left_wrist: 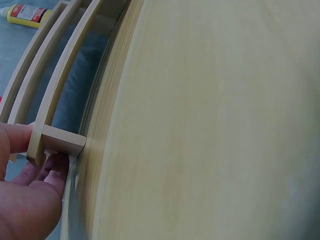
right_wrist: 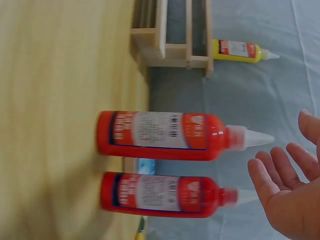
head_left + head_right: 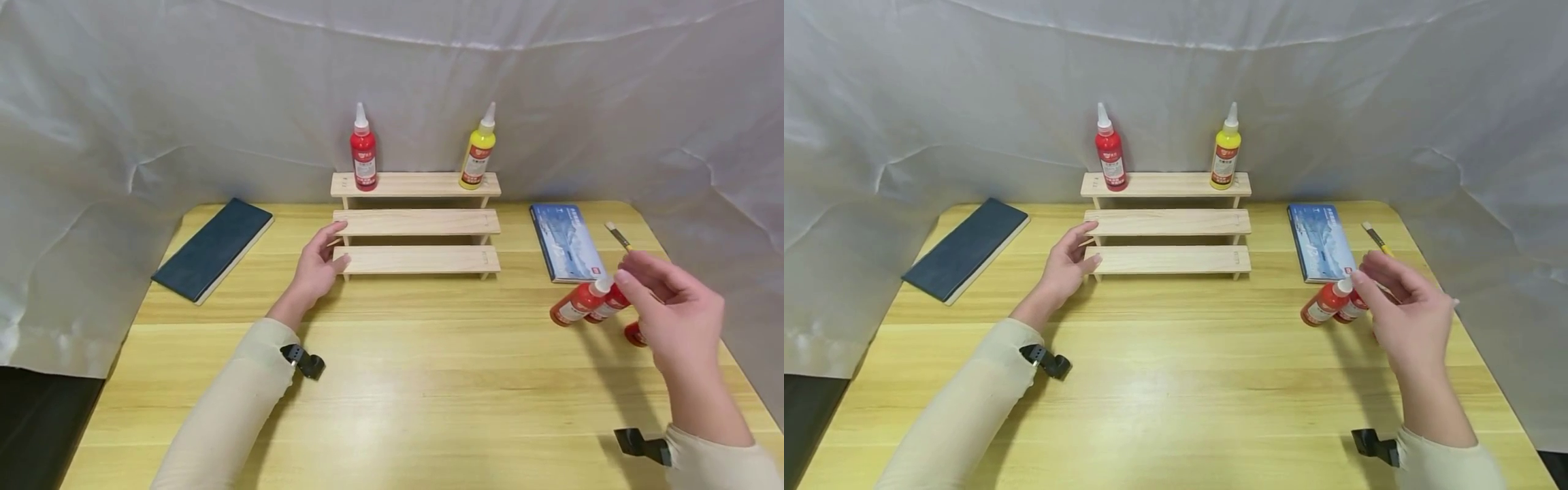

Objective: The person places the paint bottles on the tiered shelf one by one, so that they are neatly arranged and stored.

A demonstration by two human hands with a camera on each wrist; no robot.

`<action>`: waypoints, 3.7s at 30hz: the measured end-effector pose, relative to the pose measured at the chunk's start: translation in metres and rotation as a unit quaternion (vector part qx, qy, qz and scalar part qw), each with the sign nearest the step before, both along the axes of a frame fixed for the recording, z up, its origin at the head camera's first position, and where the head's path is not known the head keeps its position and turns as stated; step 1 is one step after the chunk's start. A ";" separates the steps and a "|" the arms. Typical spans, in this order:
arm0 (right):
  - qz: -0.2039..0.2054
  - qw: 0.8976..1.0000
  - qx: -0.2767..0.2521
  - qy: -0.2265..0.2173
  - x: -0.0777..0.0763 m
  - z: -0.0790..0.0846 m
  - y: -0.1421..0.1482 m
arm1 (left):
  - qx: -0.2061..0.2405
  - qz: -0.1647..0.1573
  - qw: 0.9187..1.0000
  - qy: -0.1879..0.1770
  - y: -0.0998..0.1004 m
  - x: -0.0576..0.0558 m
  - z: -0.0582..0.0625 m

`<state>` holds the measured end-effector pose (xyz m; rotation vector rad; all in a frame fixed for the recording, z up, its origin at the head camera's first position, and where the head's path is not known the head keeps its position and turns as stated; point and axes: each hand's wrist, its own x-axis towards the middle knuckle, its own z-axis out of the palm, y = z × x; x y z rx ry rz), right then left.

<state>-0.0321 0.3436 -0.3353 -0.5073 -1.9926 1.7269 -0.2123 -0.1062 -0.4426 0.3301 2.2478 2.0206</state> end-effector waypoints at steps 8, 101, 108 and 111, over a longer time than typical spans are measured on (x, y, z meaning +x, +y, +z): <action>0.004 0.986 0.134 -0.097 0.004 -0.024 0.001 | 0.000 0.001 1.000 0.001 0.003 0.009 0.018; 0.234 0.970 0.063 0.024 -0.149 0.025 -0.161 | 0.005 0.003 1.000 0.006 0.000 0.012 0.021; 0.275 0.959 0.068 0.017 -0.174 0.028 -0.184 | 0.001 0.004 1.000 0.008 0.000 0.012 0.022; 0.288 0.954 0.086 0.014 -0.183 0.028 -0.193 | -0.004 0.005 1.000 0.006 0.000 0.012 0.022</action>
